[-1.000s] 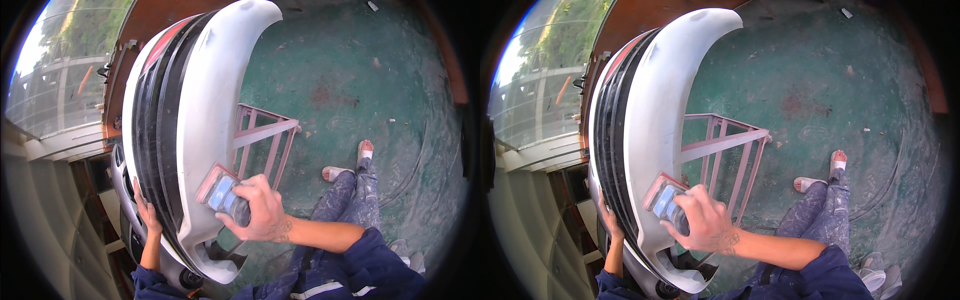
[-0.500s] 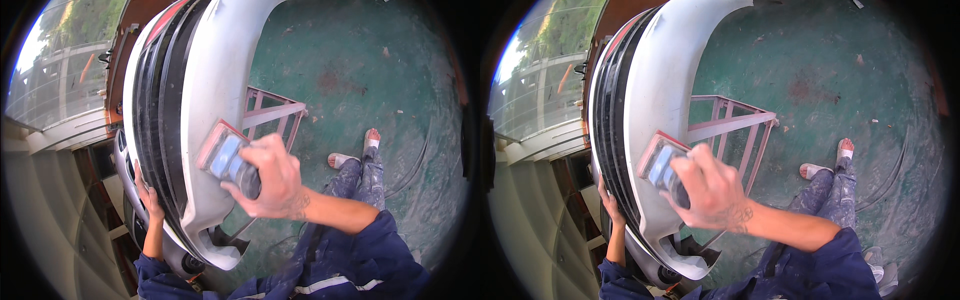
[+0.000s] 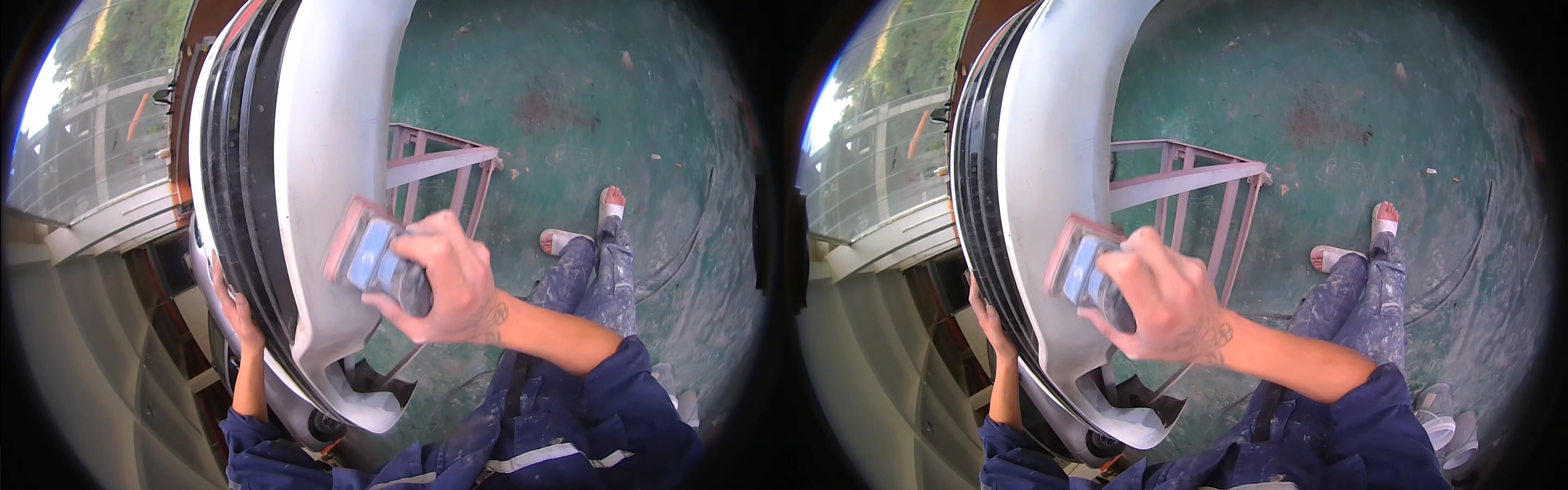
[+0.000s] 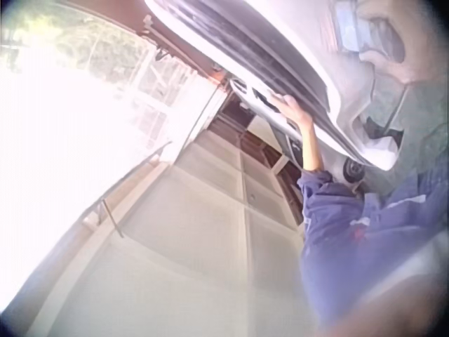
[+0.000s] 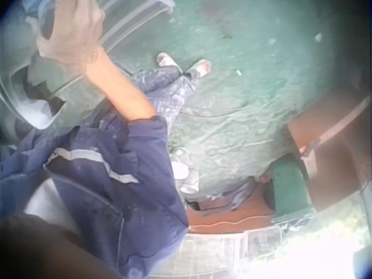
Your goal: The person uses a handheld electric sander to smooth the surface of a white car bumper mounted on a stand. They move the sander across the bumper's face and edges, then reposition the bumper to continue sanding the lower sections.
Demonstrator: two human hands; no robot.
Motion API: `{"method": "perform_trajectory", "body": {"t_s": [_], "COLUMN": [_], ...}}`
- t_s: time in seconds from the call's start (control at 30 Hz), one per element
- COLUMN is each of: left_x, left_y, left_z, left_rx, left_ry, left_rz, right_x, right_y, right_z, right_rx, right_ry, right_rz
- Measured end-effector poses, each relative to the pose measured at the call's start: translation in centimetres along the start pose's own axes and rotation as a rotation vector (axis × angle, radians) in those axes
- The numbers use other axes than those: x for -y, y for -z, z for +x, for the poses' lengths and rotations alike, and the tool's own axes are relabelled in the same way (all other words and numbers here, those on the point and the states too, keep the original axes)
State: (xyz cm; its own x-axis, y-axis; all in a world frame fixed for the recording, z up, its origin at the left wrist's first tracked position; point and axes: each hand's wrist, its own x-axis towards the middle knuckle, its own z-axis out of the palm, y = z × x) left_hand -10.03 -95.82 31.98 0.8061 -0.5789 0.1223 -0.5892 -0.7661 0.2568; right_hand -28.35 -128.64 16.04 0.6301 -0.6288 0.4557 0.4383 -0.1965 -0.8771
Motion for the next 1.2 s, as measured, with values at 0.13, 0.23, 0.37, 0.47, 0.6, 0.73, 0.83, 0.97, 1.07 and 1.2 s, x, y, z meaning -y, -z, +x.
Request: {"method": "perform_trajectory", "body": {"t_s": [0.13,0.23,0.37,0.47,0.6,0.73,0.83,0.97,1.07,1.2], "left_x": [0.3,0.0,0.1,0.4,-0.3,-0.6,-0.5,0.7,0.6,1.1], "left_y": [-0.5,-0.1,-0.3,-0.4,-0.9,-0.7,-0.5,-0.2,-0.7,-0.3], "left_z": [0.8,0.8,0.5,0.5,1.0,1.1,0.9,0.7,0.6,0.6], "left_rx": [0.006,0.004,-0.005,0.001,-0.002,0.005,0.007,0.002,-0.015,-0.018], "left_ry": [-0.023,0.004,0.019,0.014,0.014,0.006,0.014,0.018,0.012,0.014], "left_rz": [-0.001,-0.04,-0.046,-0.05,-0.106,-0.086,-0.083,-0.096,-0.075,-0.09], "right_x": [-0.9,1.1,2.8,2.4,1.6,3.1,3.6,2.9,1.9,1.2], "right_y": [0.2,-1.6,-3.8,-3.5,-2.1,-2.6,-3.7,-2.7,-1.3,-1.0], "right_z": [0.2,-6.2,-13.1,-12.8,-7.7,-10.1,-12.8,-10.2,-7.0,-4.5], "right_rx": [-0.038,-0.02,-0.005,-0.017,-0.082,-0.073,-0.078,-0.061,-0.047,-0.054], "right_ry": [-0.073,-0.177,-0.334,-0.439,-0.743,-0.865,-0.816,-0.77,-0.713,-0.711], "right_rz": [-0.001,0.091,0.187,0.226,0.367,0.4,0.425,0.391,0.363,0.39]}}
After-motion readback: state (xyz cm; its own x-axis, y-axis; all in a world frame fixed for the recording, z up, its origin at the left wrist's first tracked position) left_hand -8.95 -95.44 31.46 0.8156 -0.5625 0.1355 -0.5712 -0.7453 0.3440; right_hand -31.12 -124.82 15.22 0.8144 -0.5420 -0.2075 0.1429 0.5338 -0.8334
